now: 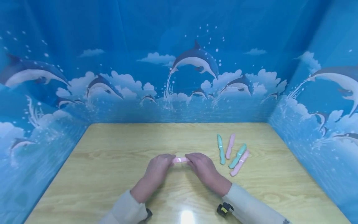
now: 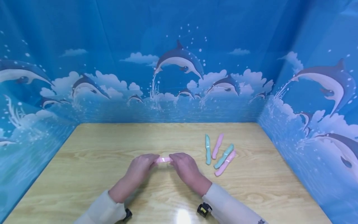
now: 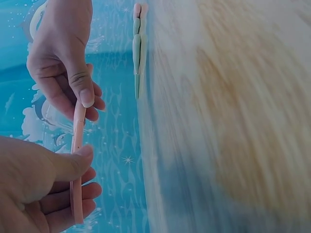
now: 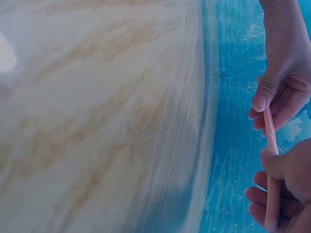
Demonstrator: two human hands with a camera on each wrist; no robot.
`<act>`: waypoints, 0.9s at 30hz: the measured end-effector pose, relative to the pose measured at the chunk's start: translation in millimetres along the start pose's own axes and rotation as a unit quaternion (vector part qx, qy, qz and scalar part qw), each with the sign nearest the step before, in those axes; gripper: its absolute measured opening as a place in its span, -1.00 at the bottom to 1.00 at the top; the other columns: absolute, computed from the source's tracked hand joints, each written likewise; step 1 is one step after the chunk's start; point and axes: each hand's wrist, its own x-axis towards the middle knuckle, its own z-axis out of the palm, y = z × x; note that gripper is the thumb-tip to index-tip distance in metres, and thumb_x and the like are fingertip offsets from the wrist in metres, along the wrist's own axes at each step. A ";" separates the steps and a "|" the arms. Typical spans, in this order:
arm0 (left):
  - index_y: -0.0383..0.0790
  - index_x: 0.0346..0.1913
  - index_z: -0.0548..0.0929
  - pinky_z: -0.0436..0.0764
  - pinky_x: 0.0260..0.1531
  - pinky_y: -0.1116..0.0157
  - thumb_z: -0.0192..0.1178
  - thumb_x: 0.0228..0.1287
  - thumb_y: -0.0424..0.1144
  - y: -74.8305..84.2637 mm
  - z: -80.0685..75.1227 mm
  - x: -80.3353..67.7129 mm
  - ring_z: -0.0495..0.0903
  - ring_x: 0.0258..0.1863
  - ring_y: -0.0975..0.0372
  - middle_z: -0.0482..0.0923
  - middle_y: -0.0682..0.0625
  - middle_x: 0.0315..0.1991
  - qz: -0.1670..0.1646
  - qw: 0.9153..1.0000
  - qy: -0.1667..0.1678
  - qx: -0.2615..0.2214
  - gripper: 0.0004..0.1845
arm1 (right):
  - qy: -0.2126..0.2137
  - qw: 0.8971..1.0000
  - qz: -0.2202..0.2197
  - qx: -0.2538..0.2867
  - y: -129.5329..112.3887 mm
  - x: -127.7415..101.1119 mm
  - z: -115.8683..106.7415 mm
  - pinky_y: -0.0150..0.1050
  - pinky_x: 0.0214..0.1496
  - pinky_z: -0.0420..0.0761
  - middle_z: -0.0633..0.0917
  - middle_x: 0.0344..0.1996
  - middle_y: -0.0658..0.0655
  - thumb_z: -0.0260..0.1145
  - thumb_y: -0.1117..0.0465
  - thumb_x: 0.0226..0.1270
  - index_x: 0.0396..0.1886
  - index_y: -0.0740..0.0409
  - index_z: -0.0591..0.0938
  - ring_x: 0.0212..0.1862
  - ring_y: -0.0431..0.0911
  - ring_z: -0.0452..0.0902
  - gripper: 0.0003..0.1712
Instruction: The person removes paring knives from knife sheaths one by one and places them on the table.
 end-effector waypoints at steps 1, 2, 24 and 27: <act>-0.26 -0.11 0.71 0.71 -0.17 0.24 0.42 0.04 -0.35 -0.1 -0.7 -0.2 0.72 -0.21 0.10 0.73 -0.11 -0.19 -0.001 1.000 -0.001 -0.002 -0.71 | -0.001 1.000 -0.001 0.000 0.0 0.3 0.0 -0.17 0.00 0.68 0.76 -0.20 0.13 0.49 0.29 0.09 -0.09 0.20 0.69 -0.11 -0.02 0.69 -0.66; -0.26 -0.11 0.70 0.71 -0.16 0.24 0.42 0.05 -0.35 -0.4 -1.1 -0.6 0.72 -0.21 0.09 0.73 -0.12 -0.19 -0.002 1.000 -0.002 -0.003 -0.71 | -0.003 1.000 -0.001 0.002 0.0 0.6 -0.1 -0.17 0.00 0.68 0.76 -0.19 0.13 0.49 0.29 0.10 -0.08 0.20 0.69 -0.11 -0.02 0.69 -0.66; -0.20 -0.08 0.71 0.71 -0.15 0.19 0.39 0.10 -0.28 -1.7 -1.1 -4.1 0.72 -0.17 0.11 0.72 -0.09 -0.14 -0.031 0.999 -0.025 -0.012 -0.71 | -0.019 1.000 0.003 0.011 1.7 -0.8 0.8 -0.17 -0.01 0.68 0.76 -0.18 0.10 0.45 0.28 0.15 -0.10 0.18 0.70 -0.11 -0.03 0.69 -0.71; -0.19 -0.08 0.71 0.71 -0.15 0.20 0.38 0.11 -0.28 -1.8 -2.1 -4.5 0.72 -0.17 0.11 0.72 -0.08 -0.14 -0.034 0.999 -0.029 -0.014 -0.72 | -0.017 1.000 0.002 0.010 1.4 -0.6 1.8 -0.18 -0.02 0.69 0.76 -0.19 0.10 0.45 0.28 0.15 -0.11 0.18 0.70 -0.11 -0.04 0.69 -0.71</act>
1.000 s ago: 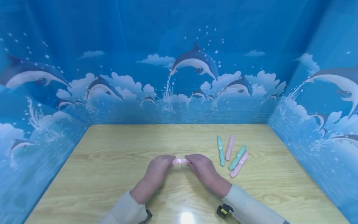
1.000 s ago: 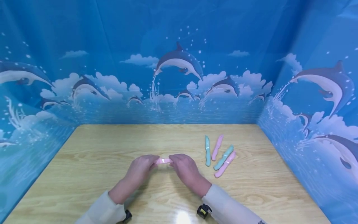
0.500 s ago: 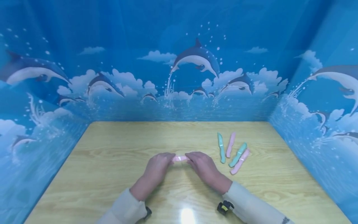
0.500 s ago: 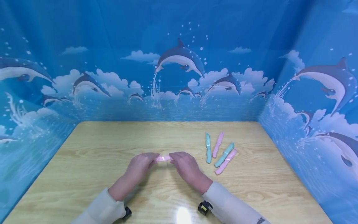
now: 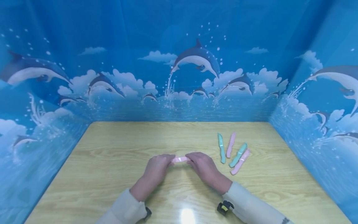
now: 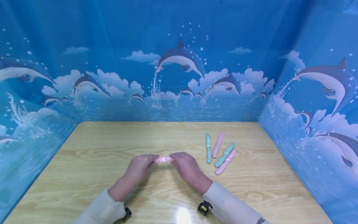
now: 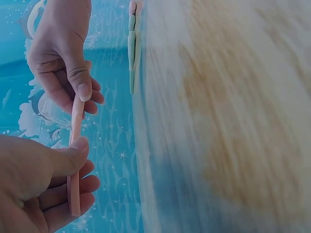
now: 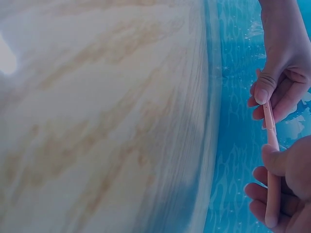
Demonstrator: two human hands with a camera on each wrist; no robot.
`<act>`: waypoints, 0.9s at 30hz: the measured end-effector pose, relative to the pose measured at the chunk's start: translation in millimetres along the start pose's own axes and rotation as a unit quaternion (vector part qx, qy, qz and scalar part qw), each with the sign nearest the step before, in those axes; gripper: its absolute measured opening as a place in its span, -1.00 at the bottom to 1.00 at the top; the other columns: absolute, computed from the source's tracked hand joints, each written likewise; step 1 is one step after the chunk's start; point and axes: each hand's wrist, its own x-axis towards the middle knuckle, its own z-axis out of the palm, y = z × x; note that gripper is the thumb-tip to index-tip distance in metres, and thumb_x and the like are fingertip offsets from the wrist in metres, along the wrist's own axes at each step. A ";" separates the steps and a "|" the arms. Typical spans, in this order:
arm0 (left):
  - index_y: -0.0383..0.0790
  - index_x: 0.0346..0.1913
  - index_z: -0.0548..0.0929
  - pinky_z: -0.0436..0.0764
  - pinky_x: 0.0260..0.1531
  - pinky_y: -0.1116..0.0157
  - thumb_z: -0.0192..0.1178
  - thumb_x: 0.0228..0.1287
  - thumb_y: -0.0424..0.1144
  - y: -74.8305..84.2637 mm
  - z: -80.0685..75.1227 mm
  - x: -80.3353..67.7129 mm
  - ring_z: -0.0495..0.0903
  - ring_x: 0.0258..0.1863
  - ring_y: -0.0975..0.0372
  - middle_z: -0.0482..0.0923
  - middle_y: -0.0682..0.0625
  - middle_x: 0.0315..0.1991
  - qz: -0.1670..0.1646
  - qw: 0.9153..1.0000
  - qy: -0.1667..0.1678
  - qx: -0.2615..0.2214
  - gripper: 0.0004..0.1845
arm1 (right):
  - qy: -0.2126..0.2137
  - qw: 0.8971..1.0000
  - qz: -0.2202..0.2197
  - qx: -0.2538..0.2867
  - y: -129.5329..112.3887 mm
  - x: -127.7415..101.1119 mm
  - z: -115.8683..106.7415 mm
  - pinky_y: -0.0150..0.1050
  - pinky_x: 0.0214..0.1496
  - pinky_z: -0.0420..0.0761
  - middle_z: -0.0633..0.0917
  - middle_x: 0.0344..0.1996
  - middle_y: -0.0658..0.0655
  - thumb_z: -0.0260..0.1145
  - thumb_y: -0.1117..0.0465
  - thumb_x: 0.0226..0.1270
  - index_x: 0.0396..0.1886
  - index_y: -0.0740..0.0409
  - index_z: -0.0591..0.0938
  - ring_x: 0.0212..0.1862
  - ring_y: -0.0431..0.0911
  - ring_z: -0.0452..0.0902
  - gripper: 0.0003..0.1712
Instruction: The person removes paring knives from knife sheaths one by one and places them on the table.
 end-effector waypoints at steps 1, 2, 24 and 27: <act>-0.19 -0.08 0.71 0.71 -0.14 0.20 0.38 0.12 -0.28 0.1 -0.1 -0.2 0.72 -0.17 0.11 0.72 -0.08 -0.14 -0.001 1.000 0.000 0.000 -0.72 | -0.001 1.000 0.000 0.000 -0.1 0.1 -0.1 -0.18 -0.02 0.69 0.76 -0.19 0.10 0.45 0.28 0.16 -0.11 0.18 0.70 -0.11 -0.04 0.69 -0.72; -0.19 -0.08 0.71 0.71 -0.14 0.20 0.38 0.12 -0.29 -0.1 0.1 -0.2 0.72 -0.16 0.11 0.72 -0.08 -0.14 0.000 1.000 0.002 0.000 -0.73 | -0.003 1.000 0.000 0.001 -0.2 0.1 -0.3 -0.18 -0.01 0.68 0.76 -0.18 0.10 0.45 0.27 0.16 -0.10 0.18 0.70 -0.11 -0.04 0.69 -0.72; -0.19 -0.11 0.72 0.71 -0.16 0.22 0.36 0.13 -0.28 0.7 4.0 -1.8 0.73 -0.18 0.13 0.73 -0.08 -0.16 0.006 1.000 0.019 0.002 -0.76 | -0.025 0.999 0.018 0.013 2.0 -5.3 -4.1 -0.14 0.03 0.67 0.76 -0.15 0.12 0.45 0.30 0.15 -0.07 0.17 0.70 -0.07 -0.02 0.68 -0.70; -0.18 -0.10 0.72 0.71 -0.14 0.22 0.36 0.14 -0.29 1.0 3.9 -1.7 0.72 -0.16 0.13 0.73 -0.07 -0.14 0.001 1.000 0.019 0.005 -0.76 | -0.025 0.999 0.019 0.016 2.6 -5.5 -4.3 -0.14 0.04 0.67 0.75 -0.14 0.12 0.45 0.30 0.16 -0.06 0.18 0.70 -0.07 -0.02 0.68 -0.69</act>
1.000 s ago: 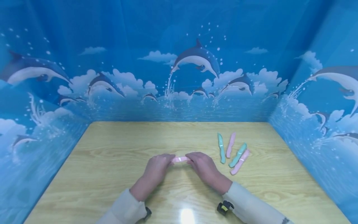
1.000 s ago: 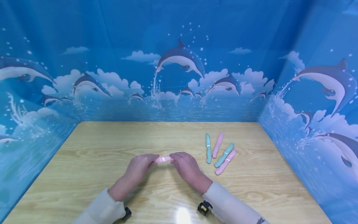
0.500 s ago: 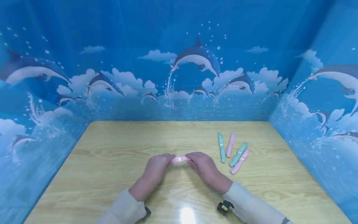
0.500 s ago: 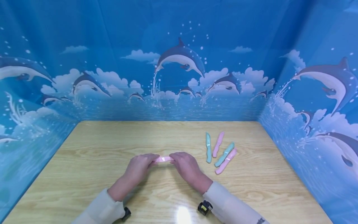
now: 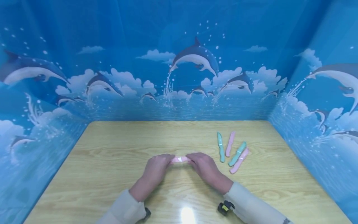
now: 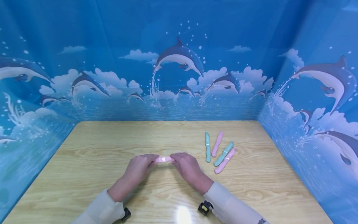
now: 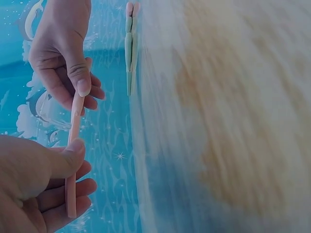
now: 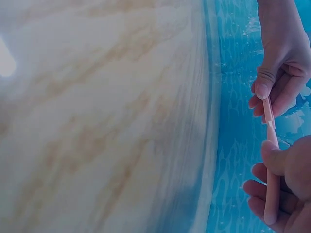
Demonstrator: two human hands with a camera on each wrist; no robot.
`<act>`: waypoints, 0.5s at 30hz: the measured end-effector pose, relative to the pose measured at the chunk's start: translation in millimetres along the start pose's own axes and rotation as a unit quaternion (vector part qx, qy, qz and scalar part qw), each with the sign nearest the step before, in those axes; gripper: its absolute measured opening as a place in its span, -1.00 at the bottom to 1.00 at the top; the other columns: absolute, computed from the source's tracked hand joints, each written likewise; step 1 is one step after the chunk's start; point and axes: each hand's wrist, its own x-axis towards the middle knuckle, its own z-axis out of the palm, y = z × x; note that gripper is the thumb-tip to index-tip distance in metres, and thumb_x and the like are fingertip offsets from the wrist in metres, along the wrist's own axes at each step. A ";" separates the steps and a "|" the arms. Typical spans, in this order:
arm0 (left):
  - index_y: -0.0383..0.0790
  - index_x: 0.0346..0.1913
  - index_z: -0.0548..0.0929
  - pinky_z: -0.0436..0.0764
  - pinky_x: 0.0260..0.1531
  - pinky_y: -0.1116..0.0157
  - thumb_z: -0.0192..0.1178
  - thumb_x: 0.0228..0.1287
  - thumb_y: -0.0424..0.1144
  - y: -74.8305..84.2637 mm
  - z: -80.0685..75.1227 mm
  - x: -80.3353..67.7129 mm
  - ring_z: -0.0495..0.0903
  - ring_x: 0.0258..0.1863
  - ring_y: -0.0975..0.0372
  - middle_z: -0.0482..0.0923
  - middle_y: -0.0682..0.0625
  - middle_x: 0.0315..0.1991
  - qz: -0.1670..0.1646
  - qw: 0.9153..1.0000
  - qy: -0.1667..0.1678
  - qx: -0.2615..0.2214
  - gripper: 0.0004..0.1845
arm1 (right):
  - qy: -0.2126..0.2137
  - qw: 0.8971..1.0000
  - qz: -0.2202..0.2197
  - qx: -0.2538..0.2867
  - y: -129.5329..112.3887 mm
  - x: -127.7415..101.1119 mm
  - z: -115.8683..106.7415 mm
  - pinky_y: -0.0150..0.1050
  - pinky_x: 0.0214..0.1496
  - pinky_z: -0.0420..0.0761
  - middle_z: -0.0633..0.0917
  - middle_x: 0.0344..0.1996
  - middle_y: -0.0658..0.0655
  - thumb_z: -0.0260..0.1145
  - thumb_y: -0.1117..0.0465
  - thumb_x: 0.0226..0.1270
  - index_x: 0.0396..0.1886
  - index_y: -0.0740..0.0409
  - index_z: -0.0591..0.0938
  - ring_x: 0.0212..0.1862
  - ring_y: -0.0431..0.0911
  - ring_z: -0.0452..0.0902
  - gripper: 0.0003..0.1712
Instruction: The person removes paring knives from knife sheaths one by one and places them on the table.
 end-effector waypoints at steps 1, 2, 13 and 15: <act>-0.17 -0.10 0.72 0.71 -0.13 0.22 0.36 0.14 -0.29 -0.1 -0.2 0.1 0.72 -0.16 0.14 0.73 -0.06 -0.14 -0.002 1.000 -0.001 0.001 -0.76 | 0.000 1.000 -0.001 0.000 0.0 0.2 -0.1 -0.13 0.04 0.66 0.75 -0.14 0.12 0.45 0.29 0.16 -0.06 0.18 0.70 -0.07 -0.02 0.68 -0.69; -0.17 -0.10 0.72 0.71 -0.13 0.23 0.36 0.14 -0.29 -0.1 -0.1 0.0 0.72 -0.15 0.14 0.73 -0.06 -0.14 -0.006 1.000 -0.003 0.002 -0.76 | -0.001 1.000 0.000 0.000 -0.1 0.3 -0.3 -0.13 0.04 0.66 0.75 -0.13 0.12 0.44 0.30 0.16 -0.06 0.17 0.70 -0.06 -0.02 0.68 -0.69; -0.17 -0.13 0.74 0.72 -0.19 0.22 0.38 0.12 -0.29 -2.1 2.0 -2.6 0.73 -0.20 0.13 0.74 -0.06 -0.17 -0.004 1.000 0.002 0.003 -0.78 | -0.005 1.000 0.009 0.001 0.1 -2.3 -1.0 -0.13 0.04 0.67 0.75 -0.14 0.11 0.44 0.30 0.17 -0.07 0.15 0.71 -0.06 -0.02 0.68 -0.71; -0.17 -0.14 0.74 0.72 -0.21 0.22 0.38 0.11 -0.30 -3.0 2.4 -3.3 0.73 -0.21 0.13 0.74 -0.07 -0.19 -0.002 1.000 0.008 0.002 -0.78 | -0.004 1.000 0.011 0.002 0.5 -2.9 -1.0 -0.13 0.03 0.67 0.76 -0.14 0.11 0.44 0.30 0.17 -0.08 0.15 0.71 -0.07 -0.02 0.69 -0.71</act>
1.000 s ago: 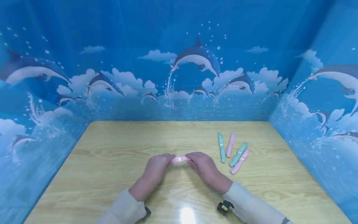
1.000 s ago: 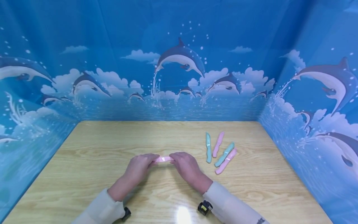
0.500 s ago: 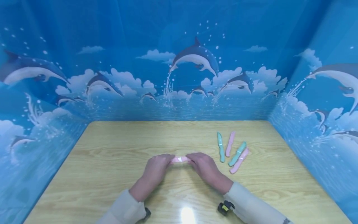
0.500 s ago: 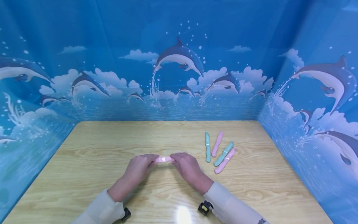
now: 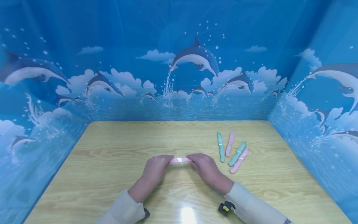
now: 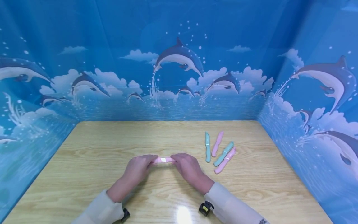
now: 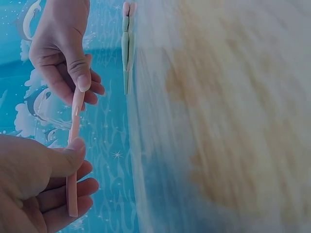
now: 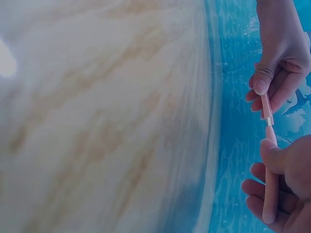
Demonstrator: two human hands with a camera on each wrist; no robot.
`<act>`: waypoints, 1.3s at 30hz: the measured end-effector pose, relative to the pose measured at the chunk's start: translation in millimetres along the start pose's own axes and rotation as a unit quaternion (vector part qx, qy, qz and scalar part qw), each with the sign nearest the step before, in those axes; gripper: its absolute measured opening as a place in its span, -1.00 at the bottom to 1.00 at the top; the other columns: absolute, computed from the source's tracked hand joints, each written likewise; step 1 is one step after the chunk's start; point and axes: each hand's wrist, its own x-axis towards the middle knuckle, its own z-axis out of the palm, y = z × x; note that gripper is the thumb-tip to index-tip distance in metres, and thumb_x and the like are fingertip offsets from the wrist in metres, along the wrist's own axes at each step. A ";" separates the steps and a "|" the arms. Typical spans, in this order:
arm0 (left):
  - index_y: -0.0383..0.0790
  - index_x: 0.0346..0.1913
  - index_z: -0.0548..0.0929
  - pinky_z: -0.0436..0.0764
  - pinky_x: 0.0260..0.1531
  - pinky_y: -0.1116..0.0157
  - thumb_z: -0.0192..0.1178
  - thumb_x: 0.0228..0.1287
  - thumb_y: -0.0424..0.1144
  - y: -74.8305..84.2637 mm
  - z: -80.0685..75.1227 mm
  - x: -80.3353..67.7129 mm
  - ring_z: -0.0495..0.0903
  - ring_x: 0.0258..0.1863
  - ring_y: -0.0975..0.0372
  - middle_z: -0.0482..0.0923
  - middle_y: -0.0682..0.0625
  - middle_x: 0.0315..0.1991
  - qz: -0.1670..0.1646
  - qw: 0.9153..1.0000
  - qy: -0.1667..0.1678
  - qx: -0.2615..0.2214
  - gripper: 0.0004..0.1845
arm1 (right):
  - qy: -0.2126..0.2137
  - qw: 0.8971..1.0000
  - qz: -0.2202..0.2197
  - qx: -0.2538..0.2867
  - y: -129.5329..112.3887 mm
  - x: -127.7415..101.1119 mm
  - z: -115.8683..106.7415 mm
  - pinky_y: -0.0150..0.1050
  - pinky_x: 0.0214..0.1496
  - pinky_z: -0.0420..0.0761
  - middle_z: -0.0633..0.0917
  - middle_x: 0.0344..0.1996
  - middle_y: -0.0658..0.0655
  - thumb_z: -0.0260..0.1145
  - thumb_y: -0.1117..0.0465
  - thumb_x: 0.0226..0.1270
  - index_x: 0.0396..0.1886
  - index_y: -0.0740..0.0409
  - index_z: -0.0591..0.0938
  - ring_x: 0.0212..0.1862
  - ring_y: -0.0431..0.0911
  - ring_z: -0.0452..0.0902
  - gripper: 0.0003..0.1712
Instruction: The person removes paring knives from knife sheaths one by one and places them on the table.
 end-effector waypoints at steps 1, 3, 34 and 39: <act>-0.17 -0.15 0.74 0.73 -0.22 0.23 0.39 0.10 -0.30 -0.4 0.0 -0.4 0.73 -0.22 0.13 0.74 -0.06 -0.20 0.001 1.000 0.003 -0.001 -0.79 | 0.000 1.000 0.000 0.000 0.5 -0.4 0.1 -0.14 0.03 0.67 0.76 -0.14 0.11 0.44 0.30 0.17 -0.08 0.15 0.71 -0.07 -0.02 0.69 -0.71; -0.16 -0.16 0.75 0.73 -0.23 0.23 0.39 0.10 -0.29 -1.2 -0.3 -1.2 0.74 -0.23 0.14 0.74 -0.05 -0.21 0.004 1.000 0.008 0.000 -0.79 | -0.001 1.000 0.000 0.006 1.4 -1.2 -0.1 -0.13 0.03 0.67 0.76 -0.14 0.11 0.44 0.30 0.17 -0.08 0.16 0.71 -0.07 -0.02 0.69 -0.71; -0.17 -0.18 0.75 0.73 -0.22 0.20 0.41 0.08 -0.29 -11.5 -4.6 -8.0 0.73 -0.23 0.11 0.74 -0.06 -0.22 -0.008 1.000 0.014 -0.003 -0.79 | -0.027 0.999 0.028 0.023 7.6 -5.0 -4.4 -0.08 0.06 0.65 0.75 -0.10 0.10 0.40 0.26 0.22 -0.04 0.12 0.70 -0.03 -0.01 0.67 -0.71; -0.17 -0.19 0.75 0.73 -0.24 0.21 0.42 0.06 -0.29 -12.3 -6.5 -7.4 0.73 -0.25 0.12 0.74 -0.06 -0.23 -0.008 1.000 0.012 0.001 -0.79 | -0.020 0.999 0.027 0.022 10.1 -6.2 -4.8 -0.10 0.05 0.66 0.75 -0.12 0.10 0.42 0.27 0.20 -0.05 0.11 0.70 -0.05 -0.02 0.68 -0.71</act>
